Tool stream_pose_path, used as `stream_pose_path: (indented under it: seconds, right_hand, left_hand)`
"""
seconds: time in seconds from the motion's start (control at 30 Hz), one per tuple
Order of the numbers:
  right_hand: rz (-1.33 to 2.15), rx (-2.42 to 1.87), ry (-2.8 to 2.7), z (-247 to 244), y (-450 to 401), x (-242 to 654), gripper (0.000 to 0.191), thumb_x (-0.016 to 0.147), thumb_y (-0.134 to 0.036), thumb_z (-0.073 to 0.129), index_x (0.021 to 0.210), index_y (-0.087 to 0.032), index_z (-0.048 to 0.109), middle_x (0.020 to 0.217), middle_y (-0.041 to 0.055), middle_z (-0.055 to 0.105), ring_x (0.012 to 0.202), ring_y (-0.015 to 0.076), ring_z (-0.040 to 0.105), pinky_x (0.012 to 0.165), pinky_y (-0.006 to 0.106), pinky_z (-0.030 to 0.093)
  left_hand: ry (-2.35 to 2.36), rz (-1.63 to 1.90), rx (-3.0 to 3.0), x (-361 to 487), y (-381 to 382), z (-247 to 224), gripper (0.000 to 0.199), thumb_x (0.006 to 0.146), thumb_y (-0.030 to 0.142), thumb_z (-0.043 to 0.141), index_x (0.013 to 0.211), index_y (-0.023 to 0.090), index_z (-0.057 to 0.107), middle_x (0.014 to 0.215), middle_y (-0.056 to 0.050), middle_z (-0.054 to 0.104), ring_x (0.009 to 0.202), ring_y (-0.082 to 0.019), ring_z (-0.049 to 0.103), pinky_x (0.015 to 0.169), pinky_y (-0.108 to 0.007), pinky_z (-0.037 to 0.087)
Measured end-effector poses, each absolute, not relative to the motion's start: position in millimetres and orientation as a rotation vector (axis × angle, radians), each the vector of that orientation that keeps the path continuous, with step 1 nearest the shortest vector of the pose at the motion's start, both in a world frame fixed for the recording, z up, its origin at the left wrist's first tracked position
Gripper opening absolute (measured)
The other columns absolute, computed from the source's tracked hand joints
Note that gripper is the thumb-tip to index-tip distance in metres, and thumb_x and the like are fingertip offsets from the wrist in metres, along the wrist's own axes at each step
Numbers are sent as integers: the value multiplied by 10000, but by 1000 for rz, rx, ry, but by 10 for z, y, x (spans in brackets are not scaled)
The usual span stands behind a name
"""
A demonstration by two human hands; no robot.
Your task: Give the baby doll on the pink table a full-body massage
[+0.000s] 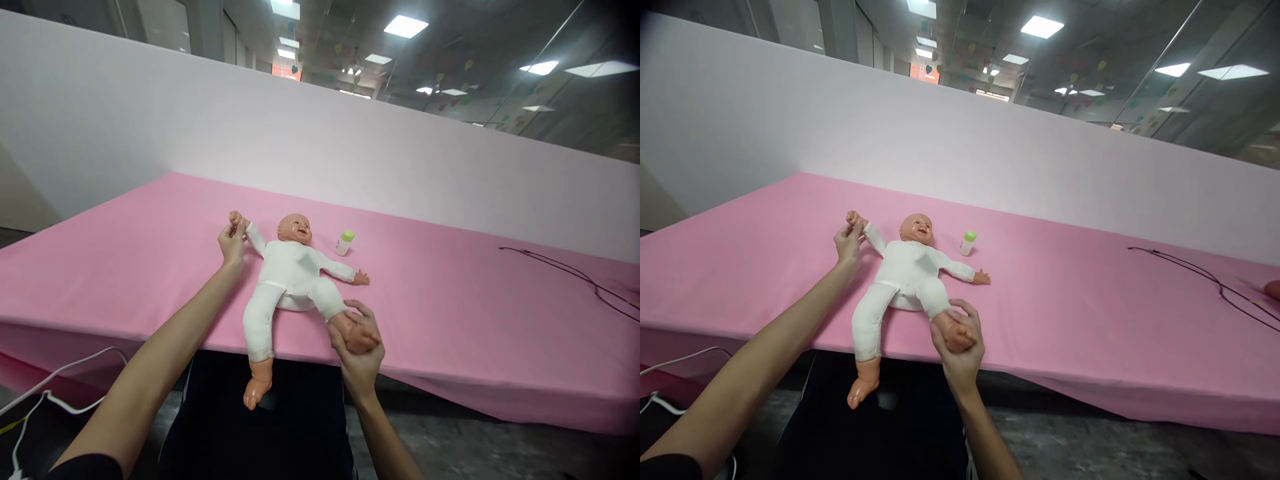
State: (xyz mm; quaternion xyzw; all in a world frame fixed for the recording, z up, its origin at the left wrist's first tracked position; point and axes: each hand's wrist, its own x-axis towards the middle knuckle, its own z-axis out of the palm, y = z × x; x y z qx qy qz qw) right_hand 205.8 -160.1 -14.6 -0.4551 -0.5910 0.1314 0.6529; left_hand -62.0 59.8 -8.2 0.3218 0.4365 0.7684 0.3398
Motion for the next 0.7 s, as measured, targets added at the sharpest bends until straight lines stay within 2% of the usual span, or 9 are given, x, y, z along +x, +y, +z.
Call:
stream_pose_path:
  seconds: [0.13, 0.23, 0.37, 0.5, 0.63, 0.7]
  right_hand:
    - [297, -1001, -1348, 91, -1110, 1916, 292, 837, -369, 833, 1049, -223, 695, 1172, 85, 704, 1150, 300, 675, 1088, 554, 530]
    - [362, -972, -1448, 46, -701, 1782, 280, 834, -380, 811, 1020, -213, 685, 1160, 97, 717, 1149, 284, 679, 1113, 510, 518]
    - [540, -1014, -1364, -37, -456, 1703, 392, 797, -398, 823, 1089, -186, 670, 1175, 112, 740, 1145, 279, 692, 1119, 490, 517]
    - [635, -1017, -1303, 70, -659, 1857, 461, 803, -438, 826, 1152, -169, 691, 1232, 137, 744, 1178, 310, 698, 1096, 501, 543]
    - [626, -996, -1315, 94, -1087, 2133, 467, 940, -499, 693, 1279, -177, 697, 1179, 131, 768, 1089, 315, 740, 1071, 535, 562]
    - [636, -994, -1349, 1, -1324, 2250, 463, 943, -481, 713, 1310, -200, 706, 1259, 141, 746, 1131, 327, 732, 1021, 524, 599]
  left_hand:
    - [1060, 1963, 1341, -401, 423, 0, 261, 851, 449, 771, 935, 202, 759, 1001, -69, 772, 967, -241, 709, 829, -334, 543]
    - [1037, 1775, 1688, -297, 340, -58, 273, 853, 420, 780, 1047, 231, 814, 1081, -73, 799, 971, -246, 710, 830, -344, 525]
    - [1051, 1590, 1917, -270, 319, -147, 288, 840, 404, 806, 1085, 255, 834, 1072, -68, 811, 939, -243, 702, 871, -359, 508]
    - [1106, 1726, 1692, -288, 348, -102, 302, 865, 420, 765, 1086, 220, 813, 1095, -76, 804, 960, -245, 715, 810, -332, 521]
    - [1153, 1975, 1260, -397, 448, -78, 282, 878, 469, 738, 931, 193, 746, 967, -72, 767, 919, -229, 705, 806, -325, 542]
    - [1162, 2025, 1016, -499, 529, -117, 305, 877, 498, 733, 889, 195, 697, 948, -73, 741, 902, -213, 697, 801, -321, 556]
